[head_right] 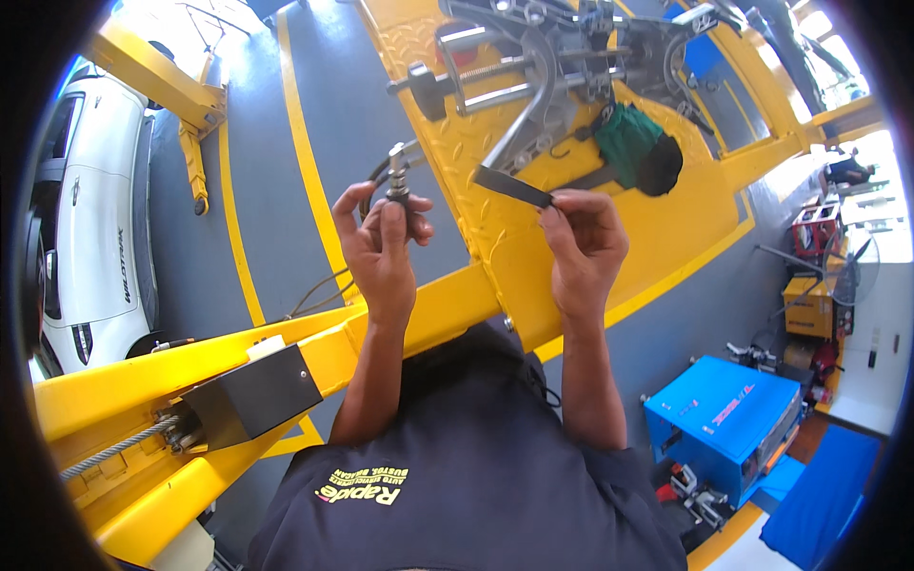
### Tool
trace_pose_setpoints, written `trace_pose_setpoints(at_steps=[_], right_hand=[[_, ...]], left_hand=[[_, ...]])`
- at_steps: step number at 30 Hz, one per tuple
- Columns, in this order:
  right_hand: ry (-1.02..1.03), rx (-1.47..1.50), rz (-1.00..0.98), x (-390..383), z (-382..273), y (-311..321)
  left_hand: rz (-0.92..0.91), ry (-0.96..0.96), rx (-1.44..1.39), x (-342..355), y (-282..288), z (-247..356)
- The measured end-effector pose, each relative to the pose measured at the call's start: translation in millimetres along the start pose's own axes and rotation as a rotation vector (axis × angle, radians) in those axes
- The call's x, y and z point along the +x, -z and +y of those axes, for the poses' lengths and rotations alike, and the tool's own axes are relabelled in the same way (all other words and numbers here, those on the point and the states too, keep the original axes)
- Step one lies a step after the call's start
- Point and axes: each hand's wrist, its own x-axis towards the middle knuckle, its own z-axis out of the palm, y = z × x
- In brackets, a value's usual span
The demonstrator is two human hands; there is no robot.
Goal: The person works on a metal car part clamped to a yellow lift arm. They use a small tool to scrape or clean a cylindrical component, then apply a dark substance from a small container with a flat tool. The person repeats scraping and applying actions on the same component.
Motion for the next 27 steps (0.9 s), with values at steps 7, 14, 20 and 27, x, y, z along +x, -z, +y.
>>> trace_pose_setpoints(at_steps=[7,14,20,27], right_hand=[[-0.139,0.425,0.049,14,7,20],[-0.181,0.463,0.024,10,2,19],[-0.181,0.487,0.01,5,1,23],[-0.264,0.533,0.056,0,1,27]], left_hand=[[-0.036,-0.361,0.342,30,6,-1],[-0.074,-0.59,0.483,98,-14,37],[-0.11,-0.461,0.21,138,-18,37],[-0.054,0.035,0.116,221,17,-4]])
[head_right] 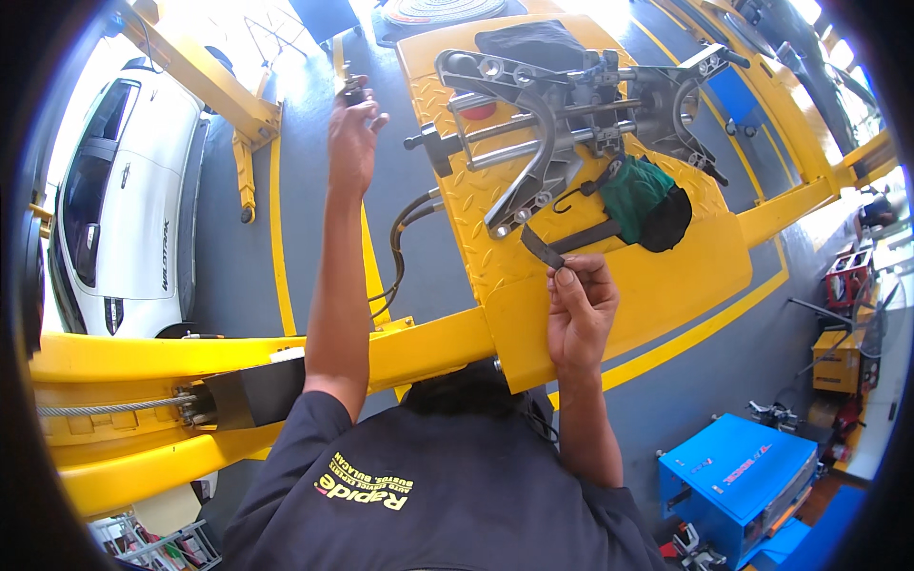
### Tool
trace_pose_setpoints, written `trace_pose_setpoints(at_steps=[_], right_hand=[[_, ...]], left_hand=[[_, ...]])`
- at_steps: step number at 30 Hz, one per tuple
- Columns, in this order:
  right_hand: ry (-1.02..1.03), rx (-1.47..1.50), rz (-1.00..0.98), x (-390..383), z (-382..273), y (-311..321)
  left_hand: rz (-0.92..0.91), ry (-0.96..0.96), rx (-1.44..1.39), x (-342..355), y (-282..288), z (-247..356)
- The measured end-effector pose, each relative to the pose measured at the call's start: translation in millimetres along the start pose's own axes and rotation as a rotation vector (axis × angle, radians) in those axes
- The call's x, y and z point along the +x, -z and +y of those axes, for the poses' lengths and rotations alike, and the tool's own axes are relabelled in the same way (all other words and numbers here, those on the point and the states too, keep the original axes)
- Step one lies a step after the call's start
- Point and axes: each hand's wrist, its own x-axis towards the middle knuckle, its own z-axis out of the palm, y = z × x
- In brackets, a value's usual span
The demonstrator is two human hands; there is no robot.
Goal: The person works on a metal car part clamped to a yellow lift arm. They use a small tool to scrape or clean a cylindrical component, then apply a dark substance from a small container with a flat tool. The person repeats scraping and applying actions on the same component.
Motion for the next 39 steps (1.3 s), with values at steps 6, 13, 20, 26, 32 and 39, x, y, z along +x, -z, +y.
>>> trace_pose_setpoints(at_steps=[6,13,20,26,32,39], right_hand=[[-0.002,0.008,0.013,0,0,1],[0.04,-0.029,0.06,-1,1,7],[0.001,-0.061,0.147,2,-1,-1],[-0.023,-0.016,0.149,2,-2,1],[-0.048,0.068,0.129,2,-2,3],[-0.047,0.268,0.13,6,-4,9]], left_hand=[[-0.184,0.092,0.466,56,13,-63],[-0.413,-0.098,0.826,76,-18,-86],[-0.555,-0.142,0.651,100,-32,-126],[-0.48,-0.237,0.693,99,-21,-119],[-0.202,-0.303,0.44,127,17,-67],[0.064,-0.381,0.78,51,-27,120]])
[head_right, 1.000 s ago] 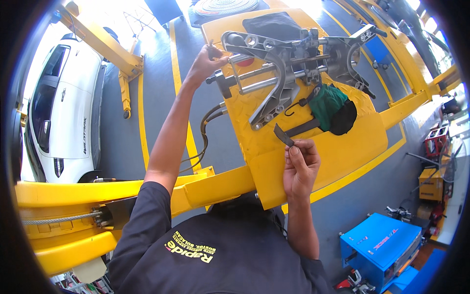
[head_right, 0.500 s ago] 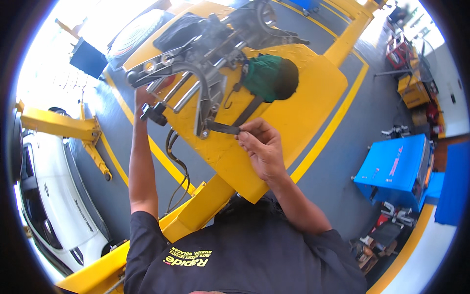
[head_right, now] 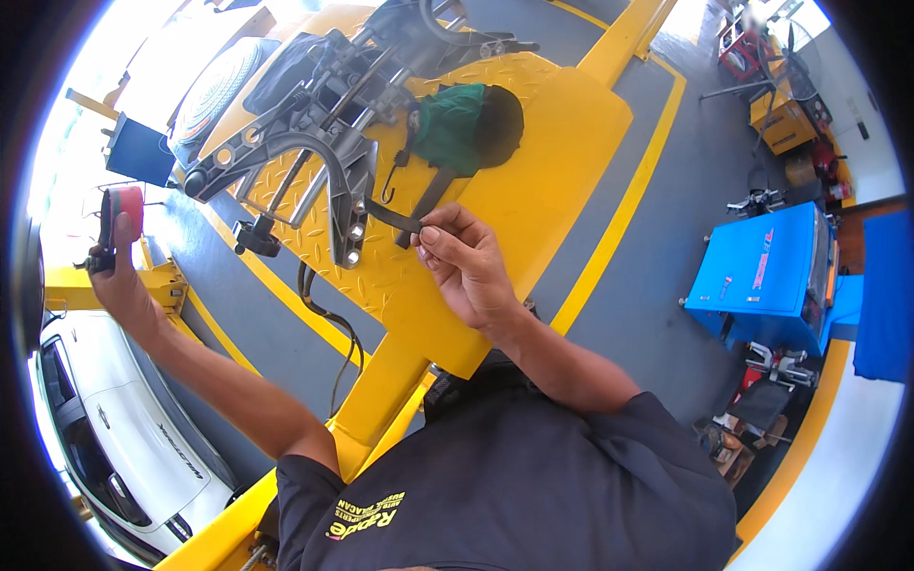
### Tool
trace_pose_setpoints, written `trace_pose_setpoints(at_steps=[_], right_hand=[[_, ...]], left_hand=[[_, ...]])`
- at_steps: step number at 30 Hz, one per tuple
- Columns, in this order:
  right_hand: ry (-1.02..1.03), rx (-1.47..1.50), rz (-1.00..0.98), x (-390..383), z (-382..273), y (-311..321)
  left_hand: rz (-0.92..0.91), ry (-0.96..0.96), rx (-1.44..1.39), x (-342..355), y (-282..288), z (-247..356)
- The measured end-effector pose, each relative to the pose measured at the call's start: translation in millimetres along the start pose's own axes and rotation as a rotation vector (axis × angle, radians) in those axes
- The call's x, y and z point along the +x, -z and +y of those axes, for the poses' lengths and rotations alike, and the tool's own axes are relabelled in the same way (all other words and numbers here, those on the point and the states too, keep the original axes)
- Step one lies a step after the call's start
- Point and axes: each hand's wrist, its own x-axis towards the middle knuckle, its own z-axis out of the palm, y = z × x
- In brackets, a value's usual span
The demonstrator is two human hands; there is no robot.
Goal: The person works on a metal car part clamped to a yellow lift arm. They use a small tool to scrape or clean a cylindrical component, then apply a dark substance from a small container with a flat tool. The person repeats scraping and applying actions on the same component.
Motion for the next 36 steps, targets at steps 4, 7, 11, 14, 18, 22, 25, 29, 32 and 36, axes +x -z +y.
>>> trace_pose_setpoints(at_steps=[4,7,11,14,18,22,25,29,32,36], right_hand=[[0.063,0.141,-0.016,13,-31,14],[0.226,0.146,-0.076,40,-87,27],[0.356,0.073,-0.147,76,-174,54],[0.345,0.042,-0.191,101,-214,80],[0.299,0.004,-0.177,138,-247,113],[0.303,-0.08,-0.16,168,-274,126],[0.293,-0.212,-0.095,176,-286,133],[0.343,-0.594,-0.037,183,-293,140],[0.392,-0.662,-0.05,188,-296,130],[0.375,-0.836,-0.11,198,-302,119]], left_hand=[[-0.113,0.054,-0.086,-59,-31,77],[-0.243,0.111,-0.348,-106,-81,119],[-0.198,-0.075,-0.265,-149,-134,171],[-0.206,0.002,-0.333,-164,-158,200],[-0.402,0.106,-0.28,-191,-247,204],[-0.495,0.387,-0.33,-218,-345,208],[-0.556,0.404,-0.168,-230,-383,197],[-0.527,0.382,-0.006,-238,-406,183],[-0.492,0.344,0.018,-244,-409,176],[-0.462,0.452,0.047,-245,-401,193]])
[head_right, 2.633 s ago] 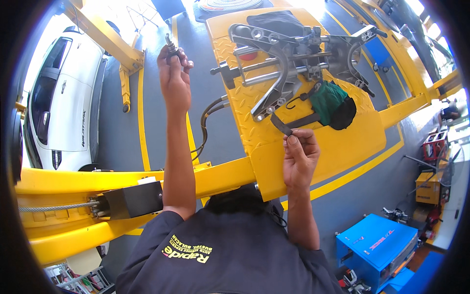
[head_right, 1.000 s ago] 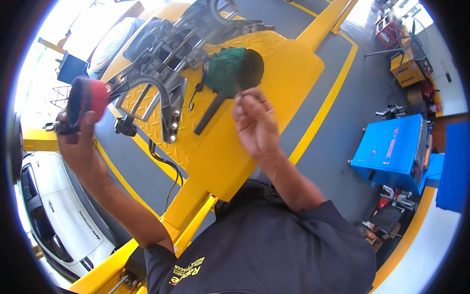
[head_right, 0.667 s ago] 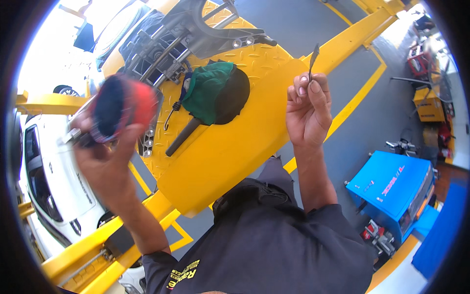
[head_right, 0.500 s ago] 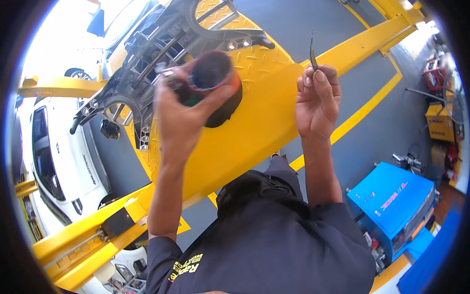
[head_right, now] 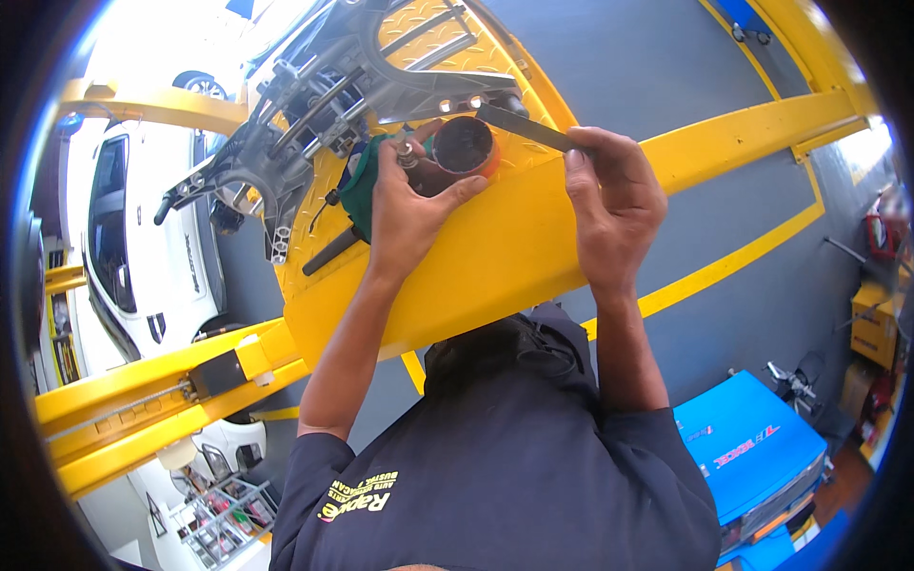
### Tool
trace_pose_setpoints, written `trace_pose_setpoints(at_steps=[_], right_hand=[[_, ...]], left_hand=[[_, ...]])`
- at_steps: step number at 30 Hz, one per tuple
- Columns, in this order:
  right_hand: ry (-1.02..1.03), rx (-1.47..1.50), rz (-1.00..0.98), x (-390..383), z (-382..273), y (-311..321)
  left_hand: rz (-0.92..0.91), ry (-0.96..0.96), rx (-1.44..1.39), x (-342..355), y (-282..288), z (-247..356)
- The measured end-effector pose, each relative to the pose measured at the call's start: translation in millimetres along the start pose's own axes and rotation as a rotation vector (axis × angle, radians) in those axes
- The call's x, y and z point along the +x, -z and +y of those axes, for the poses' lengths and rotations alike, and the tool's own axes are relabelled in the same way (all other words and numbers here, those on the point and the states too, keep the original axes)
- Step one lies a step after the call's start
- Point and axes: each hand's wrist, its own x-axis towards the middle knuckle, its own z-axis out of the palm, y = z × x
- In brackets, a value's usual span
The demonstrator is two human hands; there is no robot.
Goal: The person works on a metal car part clamped to a yellow lift arm. They use a small tool to scrape or clean a cylindrical component, then apply a dark substance from a small container with a flat tool. The person repeats scraping and applying actions on the same component.
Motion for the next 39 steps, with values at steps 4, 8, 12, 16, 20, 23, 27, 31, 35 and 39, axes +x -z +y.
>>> trace_pose_setpoints(at_steps=[4,8,12,16,20,23,27,31,35,39], right_hand=[[0.142,-0.164,-0.163,15,-2,-3],[0.309,-0.388,-0.354,37,-18,2],[0.381,-0.531,-0.5,58,-31,-9],[0.543,-0.616,-0.608,68,-24,-25],[0.555,-0.612,-0.625,63,-12,-28],[0.532,-0.609,-0.597,61,-4,-25],[0.543,-0.584,-0.596,59,-2,-26],[0.553,-0.608,-0.607,58,2,-27],[0.57,-0.613,-0.605,56,6,-28],[0.589,-0.645,-0.613,56,9,-27]], left_hand=[[0.201,-0.083,-0.065,-20,11,-19],[0.271,-0.042,-0.125,-57,29,-29],[0.226,-0.01,-0.139,-94,37,-52],[0.263,-0.069,-0.085,-96,31,-60],[0.315,-0.082,-0.029,-94,30,-62],[0.253,-0.007,-0.101,-98,35,-59],[0.252,-0.022,-0.131,-95,34,-56],[0.254,-0.037,-0.202,-95,32,-62],[0.24,-0.018,-0.214,-95,33,-62],[0.256,-0.024,-0.245,-95,33,-62]])
